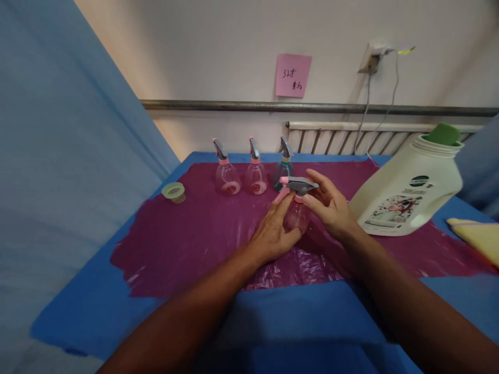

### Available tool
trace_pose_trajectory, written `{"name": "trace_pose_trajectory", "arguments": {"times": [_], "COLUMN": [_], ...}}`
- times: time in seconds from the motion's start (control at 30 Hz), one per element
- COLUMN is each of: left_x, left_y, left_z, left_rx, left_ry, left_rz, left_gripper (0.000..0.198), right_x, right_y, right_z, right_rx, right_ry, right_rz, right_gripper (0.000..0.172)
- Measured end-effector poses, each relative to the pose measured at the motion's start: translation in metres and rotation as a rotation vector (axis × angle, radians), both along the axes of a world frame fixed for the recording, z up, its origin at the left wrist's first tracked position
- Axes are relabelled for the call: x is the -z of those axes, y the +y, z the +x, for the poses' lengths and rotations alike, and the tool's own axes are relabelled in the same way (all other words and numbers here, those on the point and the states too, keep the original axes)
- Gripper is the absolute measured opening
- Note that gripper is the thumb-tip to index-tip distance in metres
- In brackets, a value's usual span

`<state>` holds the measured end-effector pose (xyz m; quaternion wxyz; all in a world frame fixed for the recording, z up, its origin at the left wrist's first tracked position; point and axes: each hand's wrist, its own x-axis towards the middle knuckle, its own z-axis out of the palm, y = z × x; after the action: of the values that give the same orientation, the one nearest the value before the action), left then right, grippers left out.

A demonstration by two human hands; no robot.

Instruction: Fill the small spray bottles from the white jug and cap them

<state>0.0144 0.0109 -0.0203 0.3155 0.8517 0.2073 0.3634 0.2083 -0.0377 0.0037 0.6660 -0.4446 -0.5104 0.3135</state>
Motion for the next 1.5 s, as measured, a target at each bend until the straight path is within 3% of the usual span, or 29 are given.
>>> {"name": "trace_pose_trajectory", "arguments": {"times": [0.27, 0.4, 0.53, 0.7, 0.9, 1.17, 1.4, 1.5], "left_x": [0.001, 0.001, -0.002, -0.002, -0.001, -0.004, -0.005, -0.004], "left_y": [-0.001, -0.002, -0.001, 0.001, 0.000, -0.001, 0.000, 0.000], "left_z": [-0.001, -0.001, 0.000, 0.000, -0.001, 0.000, -0.001, 0.000], "left_rx": [-0.027, -0.009, 0.019, 0.023, 0.001, 0.012, 0.017, 0.007], "left_ry": [0.033, 0.022, -0.024, -0.005, 0.027, 0.021, 0.066, 0.063], "left_rz": [-0.016, -0.033, -0.013, -0.037, -0.048, -0.037, -0.056, -0.057], "left_gripper": [0.095, 0.107, 0.107, 0.106, 0.109, 0.109, 0.112, 0.114], "right_x": [-0.002, 0.001, 0.005, 0.001, -0.004, 0.002, 0.000, 0.001], "right_y": [-0.004, 0.003, 0.012, 0.007, -0.007, 0.006, -0.008, -0.011], "right_z": [0.009, 0.004, -0.003, -0.007, -0.004, -0.009, -0.009, -0.006], "right_rx": [-0.053, 0.032, 0.098, 0.026, 0.011, 0.191, 0.013, 0.010], "right_ry": [-0.084, -0.113, -0.111, -0.140, -0.142, -0.170, -0.109, -0.120], "right_rz": [-0.027, 0.028, 0.058, 0.087, 0.045, 0.065, 0.053, 0.038], "right_gripper": [0.073, 0.071, 0.076, 0.082, 0.070, 0.070, 0.078, 0.077]}}
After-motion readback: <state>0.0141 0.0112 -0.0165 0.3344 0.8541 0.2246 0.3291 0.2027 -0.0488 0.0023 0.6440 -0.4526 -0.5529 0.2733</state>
